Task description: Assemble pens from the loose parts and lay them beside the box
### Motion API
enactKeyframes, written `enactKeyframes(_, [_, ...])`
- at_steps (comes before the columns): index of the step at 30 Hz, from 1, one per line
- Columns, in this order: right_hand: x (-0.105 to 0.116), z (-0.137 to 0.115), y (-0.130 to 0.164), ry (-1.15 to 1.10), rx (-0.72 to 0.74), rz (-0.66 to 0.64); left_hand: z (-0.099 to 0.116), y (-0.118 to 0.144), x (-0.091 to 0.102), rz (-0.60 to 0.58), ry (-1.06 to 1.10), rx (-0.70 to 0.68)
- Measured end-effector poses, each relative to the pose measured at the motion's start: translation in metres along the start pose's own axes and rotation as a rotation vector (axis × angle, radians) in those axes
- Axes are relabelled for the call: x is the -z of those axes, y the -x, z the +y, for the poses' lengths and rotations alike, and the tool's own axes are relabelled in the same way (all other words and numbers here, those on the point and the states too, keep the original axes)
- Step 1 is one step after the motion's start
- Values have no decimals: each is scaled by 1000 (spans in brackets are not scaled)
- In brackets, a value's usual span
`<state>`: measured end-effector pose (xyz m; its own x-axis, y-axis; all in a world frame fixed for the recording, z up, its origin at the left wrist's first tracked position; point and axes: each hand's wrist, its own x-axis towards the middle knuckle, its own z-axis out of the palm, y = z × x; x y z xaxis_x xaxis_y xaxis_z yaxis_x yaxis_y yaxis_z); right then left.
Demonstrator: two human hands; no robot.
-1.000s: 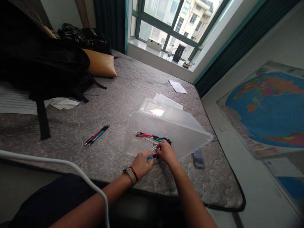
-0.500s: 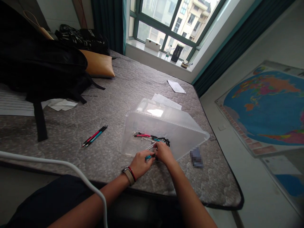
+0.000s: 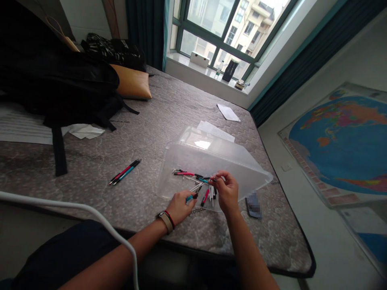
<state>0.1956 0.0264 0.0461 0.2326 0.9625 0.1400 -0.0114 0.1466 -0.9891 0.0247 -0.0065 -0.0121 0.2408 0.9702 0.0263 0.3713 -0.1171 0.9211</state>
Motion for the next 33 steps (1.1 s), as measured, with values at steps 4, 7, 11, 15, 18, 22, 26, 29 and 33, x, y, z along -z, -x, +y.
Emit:
enactKeyframes(4, [-5,-13,9,52,37,-3,0,-1,0,-2,-14,17])
enactKeyframes(7, [-10,-23,19,142,90,-53,-2,-3,1,11,-32,0])
enactKeyframes(11, [-19,-32,34,418,235,-303,-7,-5,2,37,-61,-33])
enactKeyframes(15, [-24,-28,40,624,436,-501,-8,-6,4,47,-70,-48])
enactKeyframes(18, [-26,-20,39,670,486,-519,-7,-7,5,49,-88,-45])
enactKeyframes(22, [-30,-16,42,695,484,-545,-4,-7,7,58,-93,-12])
enactKeyframes(26, [-27,-21,44,664,477,-474,-3,-8,9,50,-54,-15])
enactKeyframes(29, [-14,-18,35,643,399,-150,-3,-8,10,55,-30,-1])
enactKeyframes(33, [6,12,12,833,259,0,-4,-8,8,53,-29,1])
